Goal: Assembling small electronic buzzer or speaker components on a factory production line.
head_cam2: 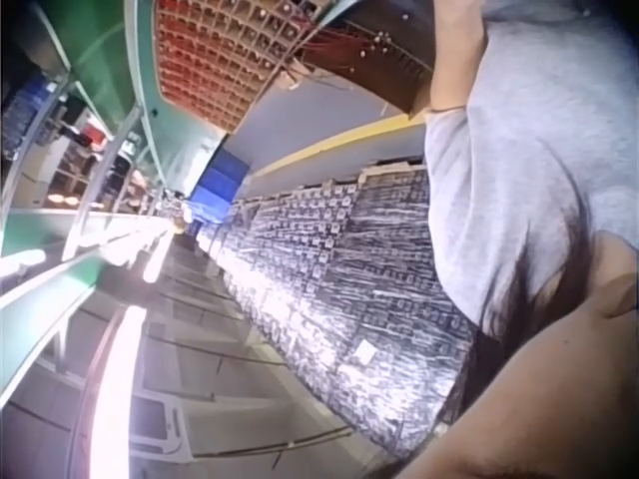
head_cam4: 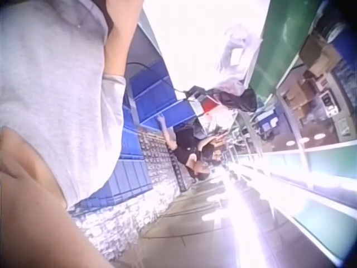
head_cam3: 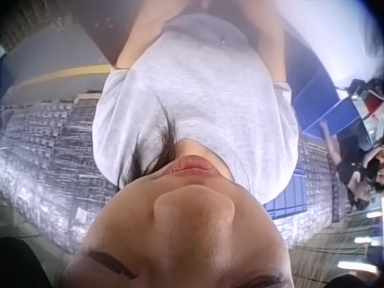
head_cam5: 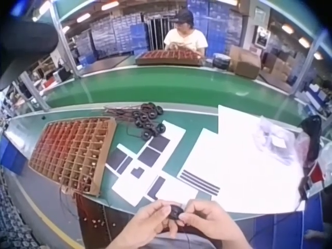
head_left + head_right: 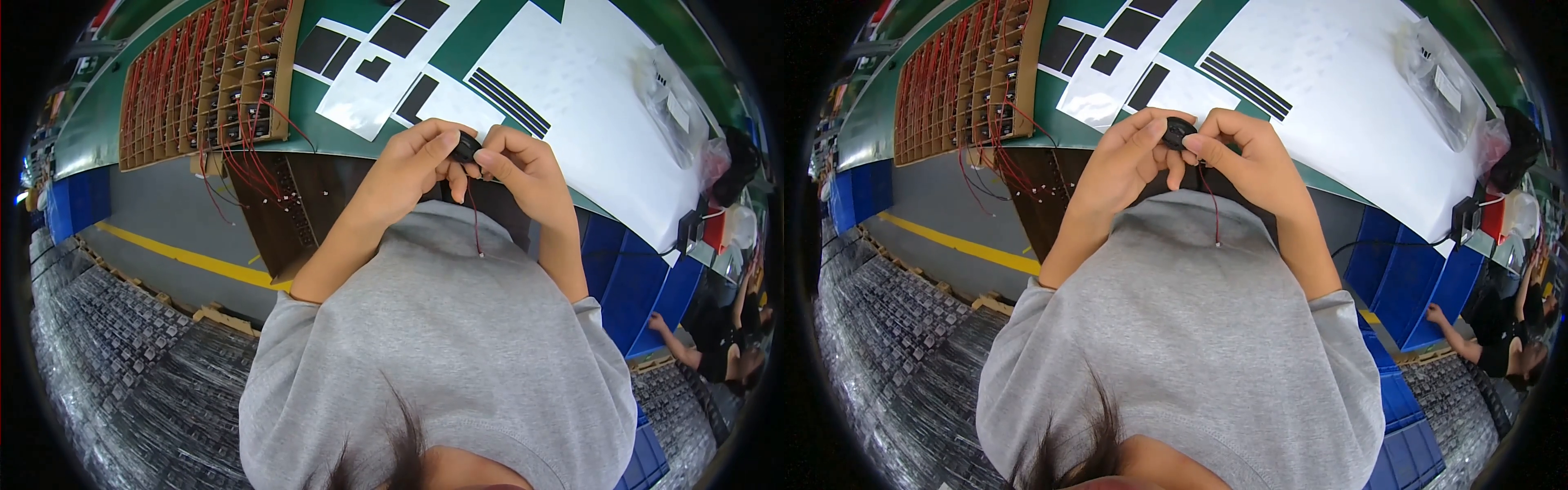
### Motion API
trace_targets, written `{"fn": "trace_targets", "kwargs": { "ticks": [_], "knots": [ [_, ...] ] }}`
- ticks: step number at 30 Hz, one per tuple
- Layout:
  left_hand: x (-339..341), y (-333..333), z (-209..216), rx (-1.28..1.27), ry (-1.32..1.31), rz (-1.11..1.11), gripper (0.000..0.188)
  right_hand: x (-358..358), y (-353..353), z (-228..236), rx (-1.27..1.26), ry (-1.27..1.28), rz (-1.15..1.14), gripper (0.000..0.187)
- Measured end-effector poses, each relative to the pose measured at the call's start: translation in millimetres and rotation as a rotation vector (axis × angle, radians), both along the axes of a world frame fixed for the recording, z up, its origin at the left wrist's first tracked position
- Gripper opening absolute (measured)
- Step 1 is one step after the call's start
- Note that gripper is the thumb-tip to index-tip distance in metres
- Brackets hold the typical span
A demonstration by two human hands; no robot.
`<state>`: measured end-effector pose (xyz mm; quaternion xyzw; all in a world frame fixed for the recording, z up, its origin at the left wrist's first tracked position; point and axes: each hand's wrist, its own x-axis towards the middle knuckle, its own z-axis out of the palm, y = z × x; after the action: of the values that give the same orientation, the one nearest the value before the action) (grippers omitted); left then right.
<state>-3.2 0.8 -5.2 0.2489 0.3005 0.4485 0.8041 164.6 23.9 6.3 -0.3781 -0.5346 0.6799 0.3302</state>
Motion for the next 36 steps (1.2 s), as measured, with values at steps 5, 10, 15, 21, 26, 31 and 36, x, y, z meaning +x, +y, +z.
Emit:
{"fn": "trace_targets", "kwargs": {
  "ticks": [5, 10, 15, 21, 26, 31, 36],
  "knots": [
    [4, -3, 1, 0.162, 0.329, 0.074, 0.025, -5, -3, -1, 0.193, -0.278, -0.057, 0.019],
    [2, -4, 1, 0.102, 0.263, 0.048, 0.026, -3, -1, 1, 0.168, -0.291, -0.016, 0.018],
    [3, -3, 0, 0.045, 0.135, 0.057, 0.025, -2, -1, 0, 0.106, -0.097, -0.013, 0.016],
    [1, -2, 0, -0.003, 0.019, 0.051, 0.021, 3, -1, 4, 0.148, -0.077, -0.007, 0.015],
    [8, -2, -1, 0.164, 0.283, 0.196, 0.021, 0, -5, 16, 0.398, -0.224, 0.023, 0.013],
    [2, -2, -6, 0.066, 0.095, 0.131, 0.021, 2, -2, 8, 0.322, -0.232, -0.046, 0.013],
    [1, -2, -9, 0.024, -0.163, 0.041, 0.023, 1, -2, 9, 0.202, -0.171, -0.065, 0.014]
  ]
}}
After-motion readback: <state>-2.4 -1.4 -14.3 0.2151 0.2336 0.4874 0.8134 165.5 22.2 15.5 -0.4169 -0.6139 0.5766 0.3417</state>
